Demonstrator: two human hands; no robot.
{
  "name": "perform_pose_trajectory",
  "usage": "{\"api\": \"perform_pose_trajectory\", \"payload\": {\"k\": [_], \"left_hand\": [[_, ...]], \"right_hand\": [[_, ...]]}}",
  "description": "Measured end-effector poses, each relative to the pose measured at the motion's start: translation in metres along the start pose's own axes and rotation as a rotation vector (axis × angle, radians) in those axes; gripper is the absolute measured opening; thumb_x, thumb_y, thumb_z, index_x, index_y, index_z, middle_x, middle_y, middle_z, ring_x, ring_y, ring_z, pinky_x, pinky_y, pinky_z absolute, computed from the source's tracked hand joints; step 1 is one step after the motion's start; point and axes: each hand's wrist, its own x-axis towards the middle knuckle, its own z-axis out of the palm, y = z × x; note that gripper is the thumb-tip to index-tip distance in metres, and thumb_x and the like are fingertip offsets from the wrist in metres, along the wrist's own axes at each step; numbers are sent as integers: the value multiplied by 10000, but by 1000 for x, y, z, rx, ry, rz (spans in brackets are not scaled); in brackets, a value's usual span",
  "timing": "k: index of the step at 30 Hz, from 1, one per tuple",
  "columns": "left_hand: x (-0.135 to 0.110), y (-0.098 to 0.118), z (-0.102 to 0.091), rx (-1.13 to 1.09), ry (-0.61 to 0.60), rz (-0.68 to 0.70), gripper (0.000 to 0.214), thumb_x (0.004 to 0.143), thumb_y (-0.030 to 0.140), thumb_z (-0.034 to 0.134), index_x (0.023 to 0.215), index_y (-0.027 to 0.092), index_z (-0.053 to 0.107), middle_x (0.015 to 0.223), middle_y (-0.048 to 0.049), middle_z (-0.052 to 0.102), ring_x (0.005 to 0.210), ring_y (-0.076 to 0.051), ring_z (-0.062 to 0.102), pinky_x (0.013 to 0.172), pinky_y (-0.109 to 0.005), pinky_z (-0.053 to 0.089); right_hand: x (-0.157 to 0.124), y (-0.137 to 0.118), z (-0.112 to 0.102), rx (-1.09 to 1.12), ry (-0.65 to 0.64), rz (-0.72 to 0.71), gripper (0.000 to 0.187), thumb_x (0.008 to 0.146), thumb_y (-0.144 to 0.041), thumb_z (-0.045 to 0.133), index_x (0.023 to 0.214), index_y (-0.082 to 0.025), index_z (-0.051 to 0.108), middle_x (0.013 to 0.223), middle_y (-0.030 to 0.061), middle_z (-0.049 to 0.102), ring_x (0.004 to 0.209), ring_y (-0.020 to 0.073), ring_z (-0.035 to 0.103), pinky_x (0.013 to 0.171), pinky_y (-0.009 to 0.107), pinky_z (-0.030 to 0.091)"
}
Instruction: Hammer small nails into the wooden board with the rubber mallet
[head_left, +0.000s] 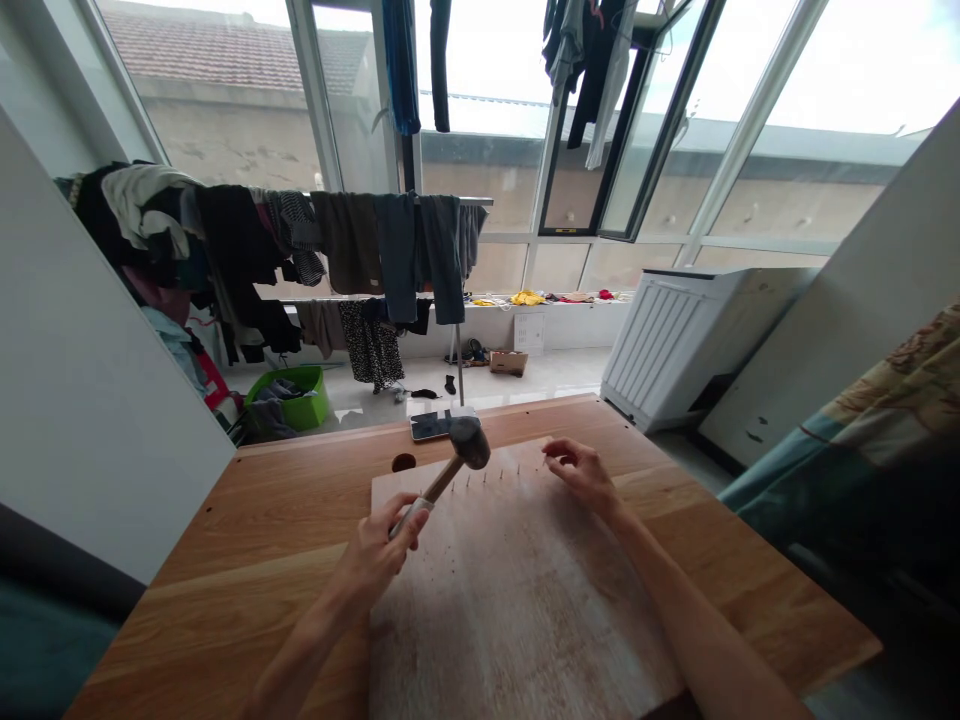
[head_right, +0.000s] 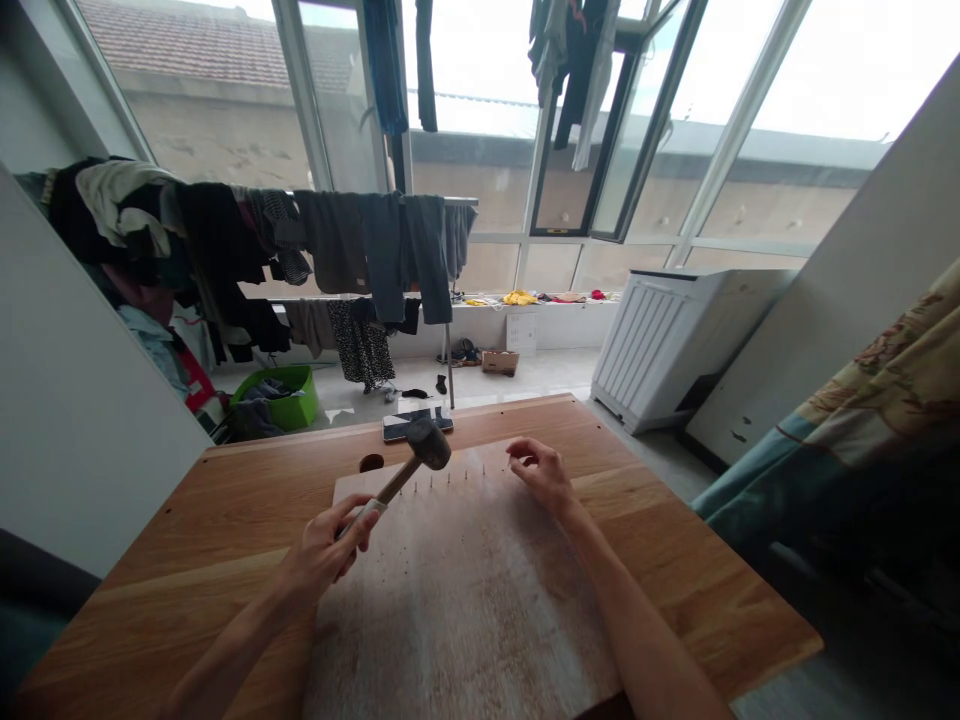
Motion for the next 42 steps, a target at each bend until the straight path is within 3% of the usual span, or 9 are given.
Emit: {"api": "perform_pose_trajectory", "payload": {"k": [6,13,17,20,25,30,33,37,42], "left_hand": [[-2,2,6,17,-31,-2,594,853,685,479,1137,176,594,642,35,549,424,-83,408,408,-199,325],[6,18,14,50,-46,47,519,892,628,463,1114,180,602,647,31,552,451,-93,425,443,-204,340],[19,40,32,59,-94,127,453,917,586,457,1055,189,627,654,26,565,495,-107,465,495,-211,358],[30,52,52,95,-117,179,397,935,531,458,1025,191,640,661,14,585,559,-129,520,560,-224,382],[42,52,76,260,-93,184,298,942,433,480,1017,200,650,671,-10,622,638,-171,587,621,-245,379],[45,48,77,312,-85,142,302,960,432,471,1048,197,640,681,-21,648,647,-183,617,610,-240,385],[37,50,74,375,-75,142,277,967,394,474,1073,196,636,722,-32,673,669,-187,644,611,-242,400],[9,54,76,501,-58,229,284,967,274,474,1212,209,601,924,-64,720,807,-198,692,706,-258,470],[-26,53,95,895,-101,300,498,928,72,453,1412,181,492,1009,-99,698,853,-230,700,710,-317,533]], "right_hand": [[-7,9,16,-11,-24,-7,184,757,-334,591,830,-196,688,798,34,697,739,185,668,720,327,573],[-9,6,15,-76,-23,-17,208,776,-316,588,934,-209,673,806,20,712,664,161,645,686,308,546],[-10,5,14,-115,3,-3,357,779,-314,607,1120,-211,607,814,7,720,635,161,638,677,307,525],[-10,5,13,-142,22,-2,382,778,-309,604,1147,-210,587,795,4,709,645,177,643,699,320,512],[-11,9,13,-152,25,-17,382,744,-274,584,1121,-212,594,793,11,696,618,187,624,681,318,499],[-11,7,14,-145,9,-9,445,779,-307,578,1212,-207,570,773,5,689,645,190,629,711,325,505],[-12,5,11,-140,-6,3,502,763,-315,594,1250,-201,556,822,18,695,673,187,637,707,324,515],[-14,8,-5,-126,-6,32,615,680,-271,630,1283,-199,535,1088,89,680,882,218,667,707,312,535],[-29,17,-35,-121,88,99,558,707,-271,560,1261,-199,537,1141,107,639,964,225,663,756,346,558]]}}
